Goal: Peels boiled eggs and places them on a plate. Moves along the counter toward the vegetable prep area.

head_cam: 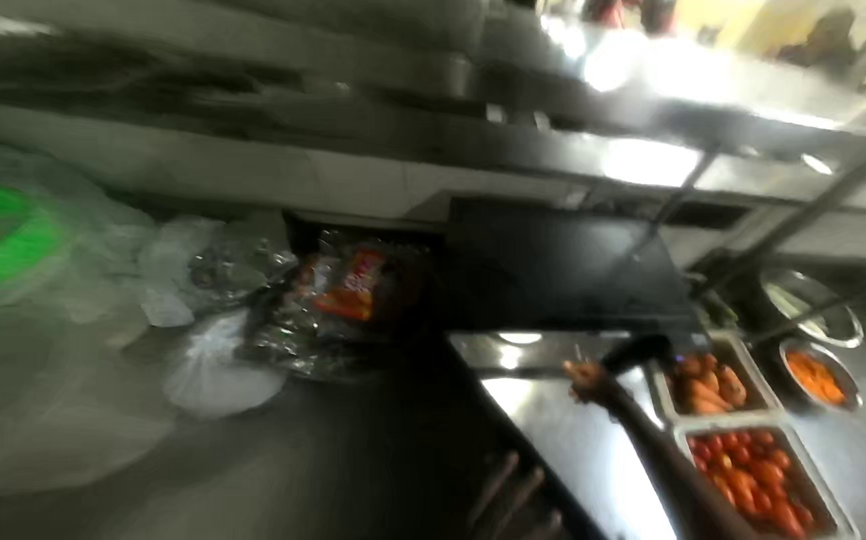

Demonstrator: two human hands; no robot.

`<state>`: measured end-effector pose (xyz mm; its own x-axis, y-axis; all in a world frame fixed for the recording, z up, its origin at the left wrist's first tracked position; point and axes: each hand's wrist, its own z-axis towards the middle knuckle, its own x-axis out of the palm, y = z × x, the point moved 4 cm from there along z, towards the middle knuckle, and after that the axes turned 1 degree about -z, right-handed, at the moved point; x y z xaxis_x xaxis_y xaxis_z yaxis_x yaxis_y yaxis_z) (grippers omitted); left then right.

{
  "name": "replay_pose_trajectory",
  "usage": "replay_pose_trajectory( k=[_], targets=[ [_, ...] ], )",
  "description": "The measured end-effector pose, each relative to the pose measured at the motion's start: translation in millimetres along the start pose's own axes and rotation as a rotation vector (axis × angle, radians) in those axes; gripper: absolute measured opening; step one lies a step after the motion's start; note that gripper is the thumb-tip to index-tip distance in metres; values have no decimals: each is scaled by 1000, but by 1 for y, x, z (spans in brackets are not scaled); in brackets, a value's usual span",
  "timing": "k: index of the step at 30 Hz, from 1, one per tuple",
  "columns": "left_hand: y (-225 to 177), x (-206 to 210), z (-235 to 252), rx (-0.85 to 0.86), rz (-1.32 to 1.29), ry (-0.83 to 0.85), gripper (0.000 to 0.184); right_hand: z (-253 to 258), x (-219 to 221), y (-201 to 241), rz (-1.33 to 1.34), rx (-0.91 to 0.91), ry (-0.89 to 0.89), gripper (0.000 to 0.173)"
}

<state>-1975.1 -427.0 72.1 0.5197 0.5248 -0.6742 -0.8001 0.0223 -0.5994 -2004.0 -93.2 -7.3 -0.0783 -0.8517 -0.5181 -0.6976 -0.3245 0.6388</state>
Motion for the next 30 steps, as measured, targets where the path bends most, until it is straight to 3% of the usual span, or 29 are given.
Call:
replay_pose_trajectory(
  k=[2, 8, 15, 22, 30],
  targets=[
    [1, 8, 6, 15, 51, 0, 41, -40, -10, -35, 52, 39, -25, 45],
    [12, 44, 44, 58, 302, -34, 48, -144, -36, -157, 307, 82, -384, 40],
    [27, 68, 128, -8, 594, -55, 66, -234, -13, -246, 461, 178, -687, 39],
    [39, 75, 188, -166, 723, 13, 70, -242, 11, -252, 523, 150, -729, 36],
    [38, 79, 180, -170, 775, 7, 80, -184, 0, -216, 343, 38, -633, 32]
  ],
)
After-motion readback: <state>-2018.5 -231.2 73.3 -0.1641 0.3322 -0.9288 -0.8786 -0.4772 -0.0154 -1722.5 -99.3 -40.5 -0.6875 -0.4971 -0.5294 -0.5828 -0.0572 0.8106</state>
